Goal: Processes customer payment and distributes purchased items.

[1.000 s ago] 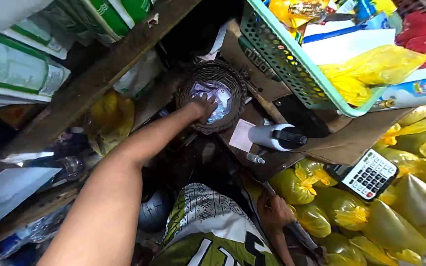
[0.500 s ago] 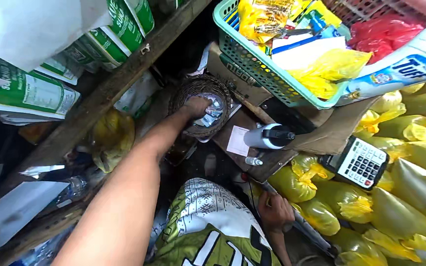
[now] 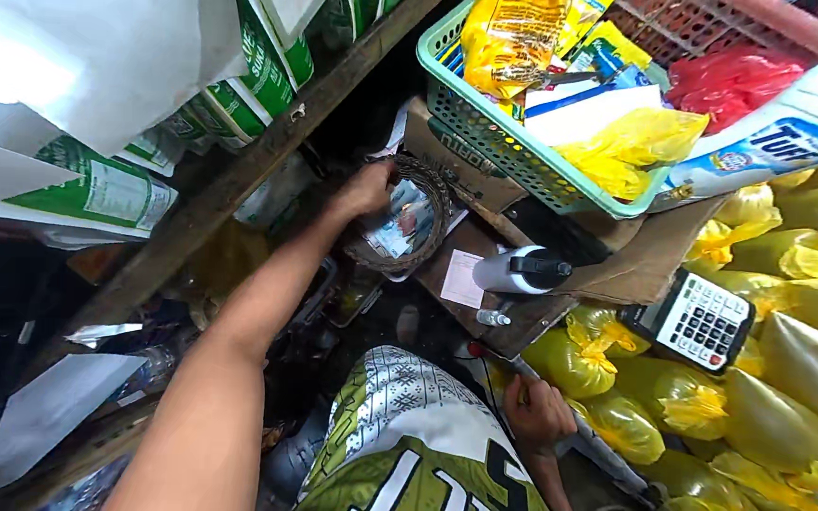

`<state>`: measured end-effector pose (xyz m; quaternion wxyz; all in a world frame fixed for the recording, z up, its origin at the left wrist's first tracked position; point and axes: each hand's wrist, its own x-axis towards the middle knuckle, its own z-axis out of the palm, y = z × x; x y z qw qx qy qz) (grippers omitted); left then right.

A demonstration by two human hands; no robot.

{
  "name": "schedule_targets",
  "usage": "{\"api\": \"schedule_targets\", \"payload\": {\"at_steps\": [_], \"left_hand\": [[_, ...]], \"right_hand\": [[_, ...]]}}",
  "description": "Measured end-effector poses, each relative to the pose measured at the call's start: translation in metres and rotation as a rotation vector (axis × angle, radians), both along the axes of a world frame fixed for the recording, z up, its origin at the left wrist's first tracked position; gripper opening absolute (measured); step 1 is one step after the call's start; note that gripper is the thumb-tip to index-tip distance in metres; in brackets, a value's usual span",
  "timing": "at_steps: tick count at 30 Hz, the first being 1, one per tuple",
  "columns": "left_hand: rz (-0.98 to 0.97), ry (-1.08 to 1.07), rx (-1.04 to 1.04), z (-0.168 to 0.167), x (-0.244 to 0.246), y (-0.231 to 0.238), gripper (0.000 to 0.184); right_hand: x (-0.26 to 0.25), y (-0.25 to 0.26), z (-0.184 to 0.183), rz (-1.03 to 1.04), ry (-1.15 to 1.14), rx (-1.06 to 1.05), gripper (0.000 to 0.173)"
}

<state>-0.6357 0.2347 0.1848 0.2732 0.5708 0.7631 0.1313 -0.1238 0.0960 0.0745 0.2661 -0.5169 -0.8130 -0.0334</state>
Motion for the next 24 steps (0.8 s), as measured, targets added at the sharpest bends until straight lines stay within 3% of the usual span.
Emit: {"api": "schedule_targets", "payload": {"at_steps": [3, 6, 9, 13, 15, 18, 21, 24], "left_hand": [[0.106, -0.024, 0.178, 0.023, 0.008, -0.014, 0.025], [0.098, -0.106, 0.150, 0.026, 0.015, -0.032, 0.017], [0.051, -0.013, -0.033, 0.004, 0.031, -0.038, 0.021], [0.091, 0.191, -0.153, -0.040, 0.055, -0.022, 0.053], [0.120, 0.216, -0.141, -0.051, 0.061, -0.013, 0.043], [0.165, 0.172, -0.105, -0.043, 0.057, -0.008, 0.027], [0.210, 0.122, 0.028, -0.016, 0.042, -0.023, 0.027], [0.451, -0.120, 0.277, 0.009, 0.028, -0.060, 0.030]], "right_hand": [[-0.001, 0.000, 0.000, -0.009, -0.005, -0.002, 0.027], [-0.001, 0.002, 0.001, -0.001, -0.005, 0.012, 0.027], [0.000, 0.003, -0.001, 0.003, -0.010, 0.023, 0.027], [0.000, 0.003, -0.002, 0.023, -0.022, 0.051, 0.027], [0.002, 0.004, -0.001, 0.033, -0.029, 0.054, 0.029], [0.003, 0.004, -0.001, 0.029, -0.034, 0.053, 0.031], [0.002, 0.004, -0.004, 0.014, -0.022, 0.062, 0.031], [0.002, 0.002, -0.005, 0.001, -0.027, 0.062, 0.031]]}}
